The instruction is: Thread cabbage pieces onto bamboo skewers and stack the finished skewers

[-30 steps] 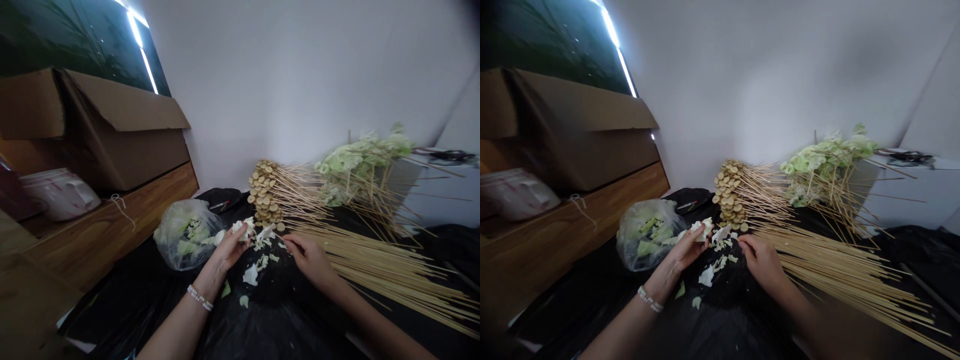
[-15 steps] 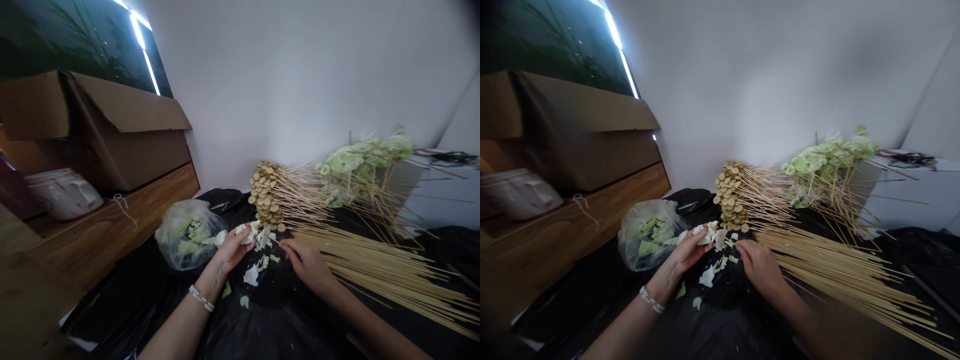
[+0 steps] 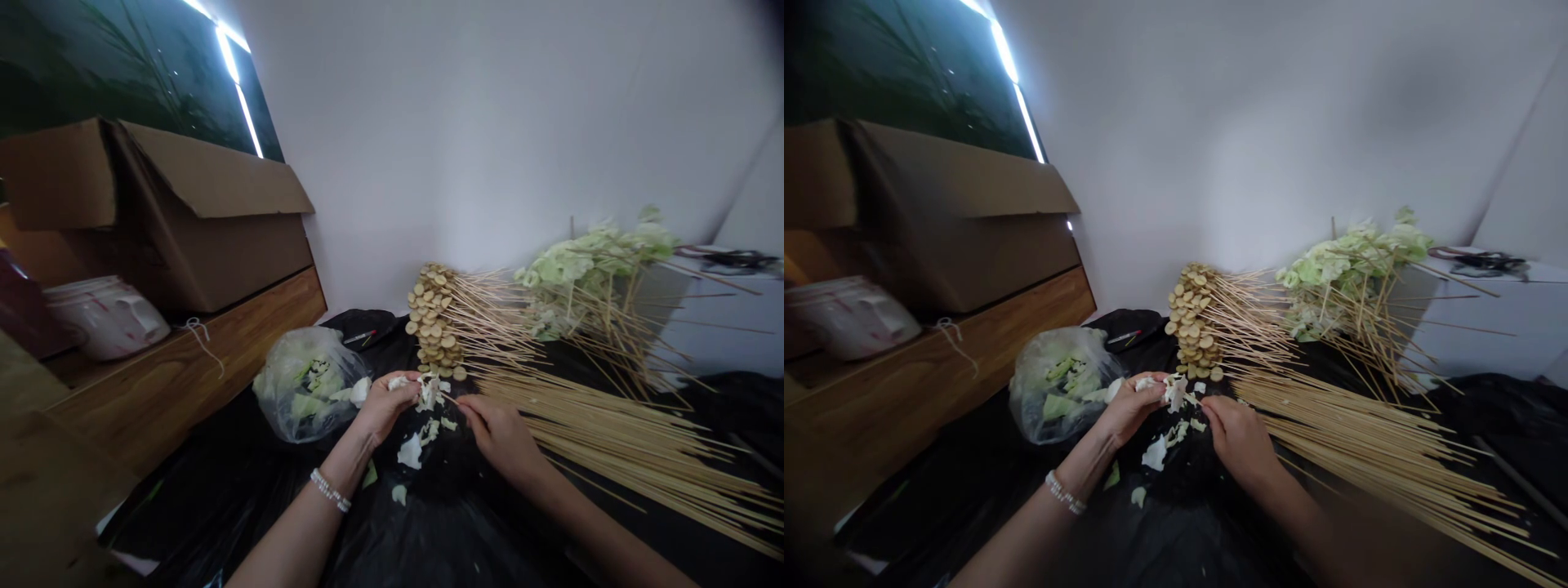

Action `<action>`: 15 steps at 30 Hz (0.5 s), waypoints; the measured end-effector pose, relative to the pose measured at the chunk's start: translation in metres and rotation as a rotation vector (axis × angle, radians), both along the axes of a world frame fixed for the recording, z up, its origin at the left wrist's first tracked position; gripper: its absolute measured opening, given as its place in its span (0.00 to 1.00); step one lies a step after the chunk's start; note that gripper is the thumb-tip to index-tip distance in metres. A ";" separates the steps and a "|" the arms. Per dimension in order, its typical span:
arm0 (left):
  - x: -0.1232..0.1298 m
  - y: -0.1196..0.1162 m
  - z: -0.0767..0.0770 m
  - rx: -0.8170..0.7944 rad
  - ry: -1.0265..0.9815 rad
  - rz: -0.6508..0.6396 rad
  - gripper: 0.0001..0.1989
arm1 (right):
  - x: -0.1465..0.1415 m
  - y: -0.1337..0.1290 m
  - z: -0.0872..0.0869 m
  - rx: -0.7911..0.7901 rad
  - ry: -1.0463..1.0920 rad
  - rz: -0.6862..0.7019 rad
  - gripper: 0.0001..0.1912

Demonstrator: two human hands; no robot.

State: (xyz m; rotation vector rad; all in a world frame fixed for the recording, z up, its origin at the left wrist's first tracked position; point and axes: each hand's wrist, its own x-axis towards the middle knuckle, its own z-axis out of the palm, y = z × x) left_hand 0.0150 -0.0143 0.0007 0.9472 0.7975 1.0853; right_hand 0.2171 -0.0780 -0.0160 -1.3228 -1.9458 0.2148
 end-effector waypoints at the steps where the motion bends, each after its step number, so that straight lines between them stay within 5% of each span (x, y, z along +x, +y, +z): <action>1: 0.000 0.000 0.000 0.015 0.015 0.007 0.19 | 0.000 0.000 0.000 0.007 -0.001 -0.003 0.15; 15: -0.001 0.001 -0.002 -0.068 -0.049 0.019 0.17 | -0.001 0.000 -0.001 0.025 -0.005 0.020 0.15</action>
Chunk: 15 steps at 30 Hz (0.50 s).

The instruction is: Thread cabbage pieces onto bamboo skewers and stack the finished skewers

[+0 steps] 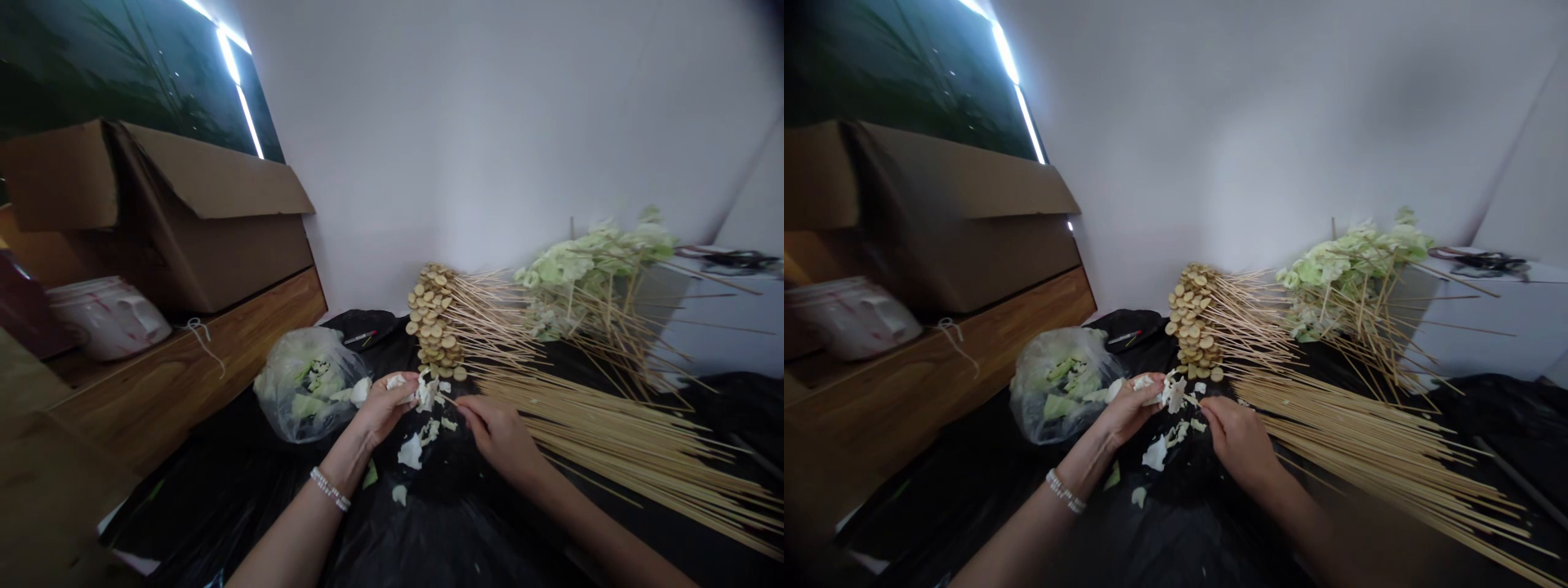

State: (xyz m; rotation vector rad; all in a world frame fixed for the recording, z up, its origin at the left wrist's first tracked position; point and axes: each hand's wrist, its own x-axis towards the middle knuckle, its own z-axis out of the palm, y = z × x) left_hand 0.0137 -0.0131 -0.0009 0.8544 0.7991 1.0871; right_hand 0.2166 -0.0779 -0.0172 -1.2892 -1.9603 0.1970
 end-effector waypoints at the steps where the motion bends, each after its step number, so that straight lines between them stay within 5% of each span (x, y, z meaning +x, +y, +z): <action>1: 0.000 0.000 0.000 -0.013 -0.003 -0.011 0.17 | 0.000 0.000 0.000 0.003 0.001 0.009 0.15; 15: 0.000 -0.002 0.006 -0.095 -0.137 -0.100 0.15 | 0.000 0.000 0.005 0.037 0.070 -0.058 0.15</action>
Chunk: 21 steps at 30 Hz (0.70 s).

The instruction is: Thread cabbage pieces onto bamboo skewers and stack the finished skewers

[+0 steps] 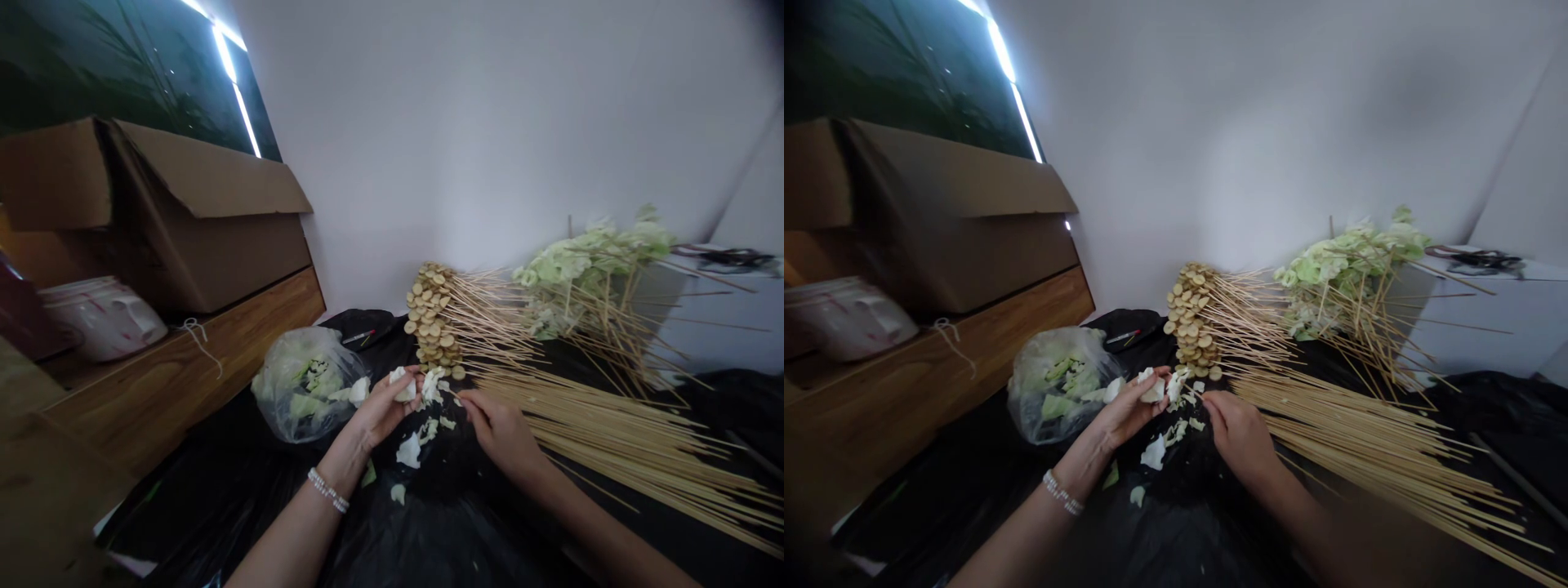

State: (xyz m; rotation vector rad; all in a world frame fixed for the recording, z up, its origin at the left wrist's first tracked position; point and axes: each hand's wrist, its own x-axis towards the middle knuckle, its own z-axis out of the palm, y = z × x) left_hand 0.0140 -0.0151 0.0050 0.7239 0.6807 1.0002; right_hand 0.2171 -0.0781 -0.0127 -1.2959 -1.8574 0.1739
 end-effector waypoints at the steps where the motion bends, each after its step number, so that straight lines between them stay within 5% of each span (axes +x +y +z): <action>1: -0.001 0.001 0.001 -0.030 -0.049 0.009 0.15 | 0.001 0.001 0.000 -0.006 0.010 -0.013 0.15; 8: -0.008 0.008 0.002 -0.117 -0.237 -0.030 0.25 | 0.006 0.006 -0.001 -0.069 0.072 -0.043 0.14; 15: 0.001 -0.003 0.003 -0.033 -0.110 -0.090 0.17 | 0.004 0.005 0.005 -0.045 0.167 -0.114 0.12; 21: 0.008 -0.015 0.003 0.123 0.118 -0.179 0.19 | 0.000 0.000 0.003 -0.020 0.217 -0.105 0.09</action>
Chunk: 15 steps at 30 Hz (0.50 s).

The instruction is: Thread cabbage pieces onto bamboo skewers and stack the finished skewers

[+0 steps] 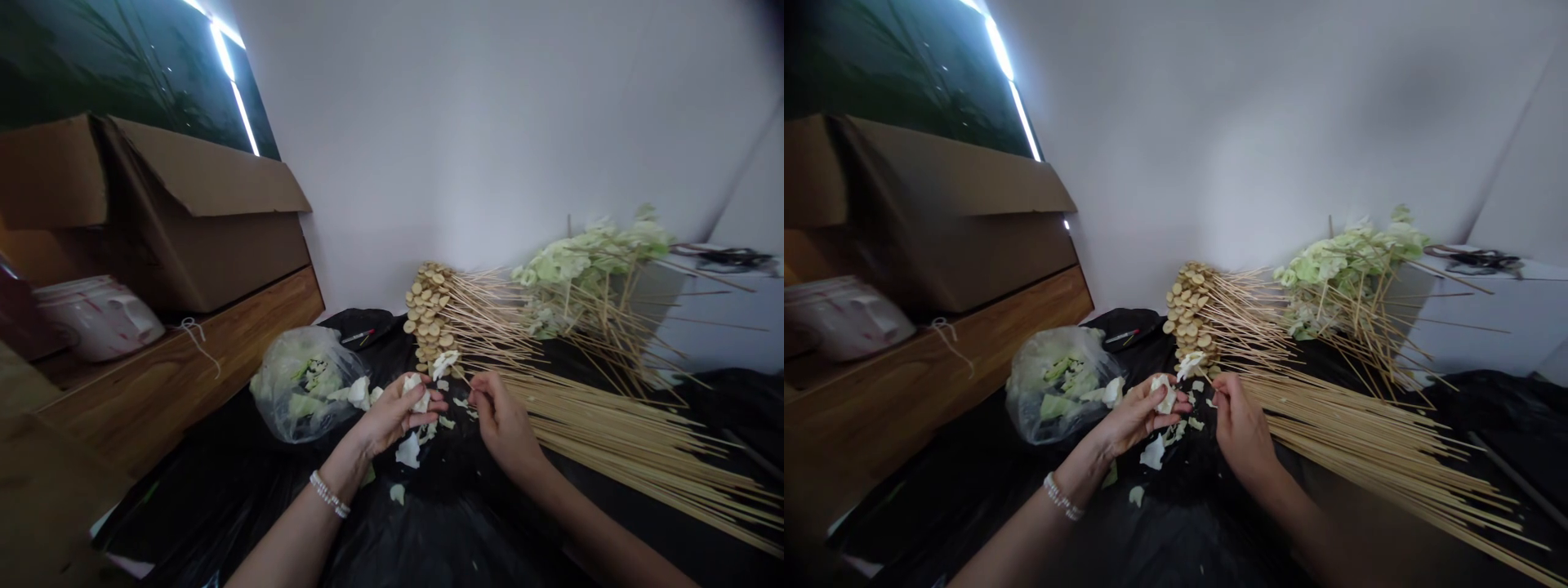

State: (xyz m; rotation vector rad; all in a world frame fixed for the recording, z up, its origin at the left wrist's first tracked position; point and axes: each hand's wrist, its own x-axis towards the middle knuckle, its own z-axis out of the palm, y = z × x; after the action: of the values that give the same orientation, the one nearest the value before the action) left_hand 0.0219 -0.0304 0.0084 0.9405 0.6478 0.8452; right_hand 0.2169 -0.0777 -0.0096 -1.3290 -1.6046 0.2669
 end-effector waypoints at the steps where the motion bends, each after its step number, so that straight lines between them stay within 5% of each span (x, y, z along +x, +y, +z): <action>1: 0.001 -0.001 -0.001 0.017 0.012 -0.008 0.21 | -0.001 -0.001 0.000 0.019 -0.019 0.015 0.09; 8: 0.006 -0.005 -0.005 0.077 0.002 -0.051 0.21 | -0.011 -0.006 0.001 0.039 -0.122 0.129 0.06; 15: 0.015 -0.016 -0.009 0.092 0.054 -0.067 0.33 | -0.023 -0.010 -0.005 0.038 -0.277 0.041 0.09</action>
State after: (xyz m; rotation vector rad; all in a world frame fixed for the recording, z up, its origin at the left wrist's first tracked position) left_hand 0.0373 -0.0459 -0.0008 1.0660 0.6240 0.7974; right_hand 0.1937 -0.0882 -0.0150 -1.3500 -1.8595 0.0779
